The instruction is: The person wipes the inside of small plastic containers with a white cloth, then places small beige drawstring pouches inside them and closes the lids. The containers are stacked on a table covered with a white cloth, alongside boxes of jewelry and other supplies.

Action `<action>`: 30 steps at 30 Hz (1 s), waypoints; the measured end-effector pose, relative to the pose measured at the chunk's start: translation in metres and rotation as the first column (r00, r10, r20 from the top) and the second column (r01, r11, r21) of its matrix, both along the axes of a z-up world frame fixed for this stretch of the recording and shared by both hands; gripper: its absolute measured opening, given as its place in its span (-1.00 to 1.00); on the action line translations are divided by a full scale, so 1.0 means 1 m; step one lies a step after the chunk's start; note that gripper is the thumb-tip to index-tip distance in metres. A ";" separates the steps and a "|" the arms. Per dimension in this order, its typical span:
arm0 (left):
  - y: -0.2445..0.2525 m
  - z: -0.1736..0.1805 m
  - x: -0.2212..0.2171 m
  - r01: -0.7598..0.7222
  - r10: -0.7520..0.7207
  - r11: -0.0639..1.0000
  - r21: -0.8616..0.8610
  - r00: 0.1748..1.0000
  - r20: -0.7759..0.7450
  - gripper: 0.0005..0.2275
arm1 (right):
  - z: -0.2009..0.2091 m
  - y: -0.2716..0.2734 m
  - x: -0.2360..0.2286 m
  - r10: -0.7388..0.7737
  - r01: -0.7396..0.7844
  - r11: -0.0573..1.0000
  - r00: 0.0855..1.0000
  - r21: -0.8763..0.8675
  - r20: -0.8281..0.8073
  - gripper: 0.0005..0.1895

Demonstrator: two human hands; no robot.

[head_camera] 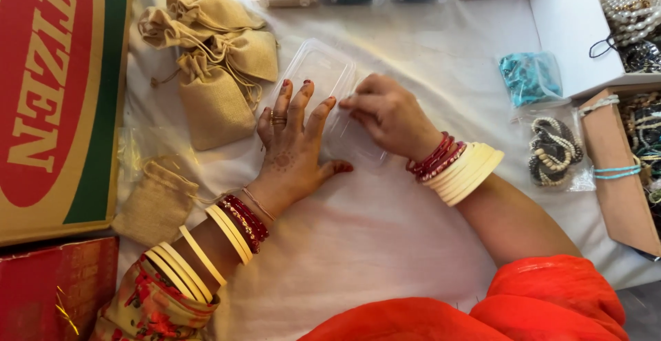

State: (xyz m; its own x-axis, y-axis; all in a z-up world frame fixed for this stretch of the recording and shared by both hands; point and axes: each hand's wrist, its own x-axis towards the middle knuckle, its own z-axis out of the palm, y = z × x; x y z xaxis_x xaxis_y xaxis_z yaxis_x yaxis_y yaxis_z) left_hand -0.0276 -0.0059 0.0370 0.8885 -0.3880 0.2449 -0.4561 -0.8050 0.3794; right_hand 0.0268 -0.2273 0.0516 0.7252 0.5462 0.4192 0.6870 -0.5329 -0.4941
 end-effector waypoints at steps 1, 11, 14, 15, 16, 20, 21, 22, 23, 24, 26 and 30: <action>0.000 0.001 -0.001 0.003 -0.003 1.000 0.006 1.000 0.002 -0.02 | 0.007 -0.001 -0.002 -0.003 0.003 1.000 1.000 0.006 0.002 -0.82; 0.000 0.010 -0.002 0.149 -0.170 0.980 0.134 0.971 0.168 -0.11 | 0.046 -0.060 0.018 0.208 -0.410 0.895 0.730 -0.174 -0.650 -0.79; -0.002 0.007 -0.001 0.238 -0.306 0.937 0.255 0.912 0.273 -0.24 | 0.037 -0.099 0.033 0.064 -0.194 0.969 0.796 -0.154 -0.602 -0.78; -0.002 0.008 0.000 0.242 -0.321 0.931 0.274 0.900 0.296 -0.30 | 0.032 -0.113 0.039 0.051 -0.080 0.996 0.843 -0.031 -0.536 -0.76; -0.003 0.007 0.000 0.244 -0.325 0.930 0.277 0.896 0.302 -0.30 | 0.019 -0.122 0.045 0.048 -0.075 0.997 0.847 -0.030 -0.530 -0.76; -0.006 0.003 -0.005 0.282 -0.342 0.925 0.254 0.910 0.234 -0.46 | -0.028 -0.140 0.062 0.228 0.259 0.794 0.712 0.551 -0.664 -0.78; -0.007 0.003 -0.007 0.288 -0.336 0.927 0.241 0.922 0.193 -0.51 | -0.038 -0.139 0.066 0.351 0.366 0.641 0.642 0.675 -0.682 -0.79; -0.007 0.004 -0.006 0.290 -0.344 0.922 0.257 0.918 0.200 -0.51 | -0.036 -0.134 0.064 0.356 0.361 0.630 0.652 0.687 -0.670 -0.79; -0.007 0.007 -0.006 0.288 -0.381 0.895 0.340 0.891 0.247 -0.57 | -0.034 -0.129 0.063 0.363 0.353 0.622 0.661 0.699 -0.657 -0.77; -0.008 0.009 -0.004 0.282 -0.424 0.861 0.423 0.858 0.291 -0.62 | -0.031 -0.126 0.061 0.369 0.345 0.610 0.673 0.713 -0.641 -0.75; -0.020 0.027 0.001 0.274 -0.463 0.844 0.462 0.807 0.367 -0.66 | -0.034 -0.130 0.063 0.383 0.359 0.560 0.686 0.746 -0.618 -0.74; -0.038 0.049 0.015 0.278 -0.501 0.839 0.468 0.730 0.464 -0.58 | -0.034 -0.134 0.071 0.306 0.389 0.583 0.708 0.713 -0.636 -0.70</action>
State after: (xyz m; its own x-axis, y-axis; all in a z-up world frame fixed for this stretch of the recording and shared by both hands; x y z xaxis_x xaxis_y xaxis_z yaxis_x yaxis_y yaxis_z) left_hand -0.0128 -0.0440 0.0859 0.3883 -0.8228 0.4149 -0.7939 -0.5273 -0.3028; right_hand 0.0982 -0.3616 0.0177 0.9729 0.2252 0.0516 -0.0117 0.2711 -0.9625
